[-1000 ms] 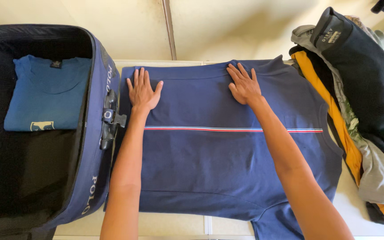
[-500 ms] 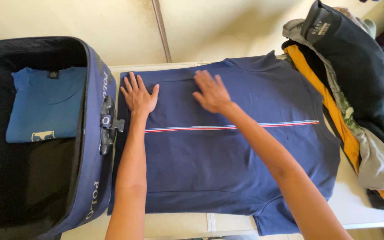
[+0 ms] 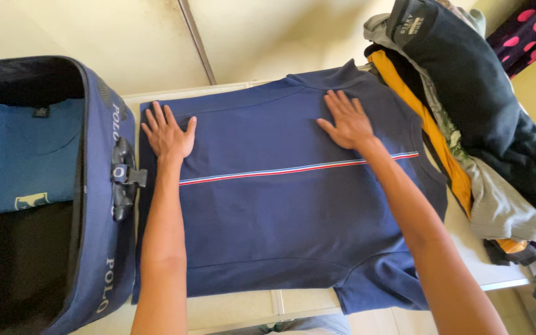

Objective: The person lays a navy polo shirt flat on a table, smooths it out by hand, and folds one sleeve inward across the back of the shirt.

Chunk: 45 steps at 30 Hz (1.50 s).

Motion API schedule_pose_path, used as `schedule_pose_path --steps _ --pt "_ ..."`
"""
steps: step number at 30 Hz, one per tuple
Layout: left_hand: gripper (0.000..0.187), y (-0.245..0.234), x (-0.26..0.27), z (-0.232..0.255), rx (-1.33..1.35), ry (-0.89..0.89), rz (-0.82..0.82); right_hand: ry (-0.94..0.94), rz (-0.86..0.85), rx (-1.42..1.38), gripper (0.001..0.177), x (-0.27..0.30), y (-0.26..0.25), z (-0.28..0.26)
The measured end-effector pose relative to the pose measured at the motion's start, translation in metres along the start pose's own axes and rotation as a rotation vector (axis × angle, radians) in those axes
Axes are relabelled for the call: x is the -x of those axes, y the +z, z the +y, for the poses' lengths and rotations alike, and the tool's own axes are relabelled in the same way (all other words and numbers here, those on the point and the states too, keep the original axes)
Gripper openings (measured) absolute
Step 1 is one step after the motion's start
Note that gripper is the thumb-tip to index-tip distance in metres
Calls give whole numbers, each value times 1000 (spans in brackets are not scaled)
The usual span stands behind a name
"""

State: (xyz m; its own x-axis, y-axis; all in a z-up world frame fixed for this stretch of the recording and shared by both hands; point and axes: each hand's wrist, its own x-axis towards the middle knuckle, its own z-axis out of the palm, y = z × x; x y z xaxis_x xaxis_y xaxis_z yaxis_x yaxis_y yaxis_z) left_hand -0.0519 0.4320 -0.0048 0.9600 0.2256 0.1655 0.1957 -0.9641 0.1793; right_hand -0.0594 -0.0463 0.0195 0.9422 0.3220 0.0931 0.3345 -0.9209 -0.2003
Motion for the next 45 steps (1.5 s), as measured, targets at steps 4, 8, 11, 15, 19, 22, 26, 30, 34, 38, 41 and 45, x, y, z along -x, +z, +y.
schedule_pose_path --steps 4,8,11,15,19,22,26,30,34,38,41,45 --pt "96 2 -1 0 -19 -1 -5 128 -11 20 81 26 -16 54" --pt "95 6 -2 -1 -30 -5 -16 163 -39 4 87 33 -23 79" --pt "92 11 -6 -3 -91 0 -2 195 -64 26 90 31 -21 77" --pt "86 16 -10 9 -304 74 90 217 -44 44 89 34 -19 73" --pt "75 -1 16 65 -371 232 296 222 -30 44 89 35 -19 72" --pt "57 -14 62 151 168 509 384 221 -31 39 88 35 -19 73" --pt "70 -6 129 247 331 729 17 217 -43 50 89 34 -18 73" --pt "80 14 158 271 323 820 -86 211 -26 46 89 35 -17 74" --pt "81 12 141 237 201 777 -140 217 -40 45 89 34 -17 75" --pt "80 -3 125 168 143 648 -104 194 -20 70 89 34 -16 75" --pt "80 -14 115 116 106 559 -93 214 -48 70 88 33 -17 74" --pt "81 -26 102 60 99 448 -67 213 -60 79 89 34 -18 72"
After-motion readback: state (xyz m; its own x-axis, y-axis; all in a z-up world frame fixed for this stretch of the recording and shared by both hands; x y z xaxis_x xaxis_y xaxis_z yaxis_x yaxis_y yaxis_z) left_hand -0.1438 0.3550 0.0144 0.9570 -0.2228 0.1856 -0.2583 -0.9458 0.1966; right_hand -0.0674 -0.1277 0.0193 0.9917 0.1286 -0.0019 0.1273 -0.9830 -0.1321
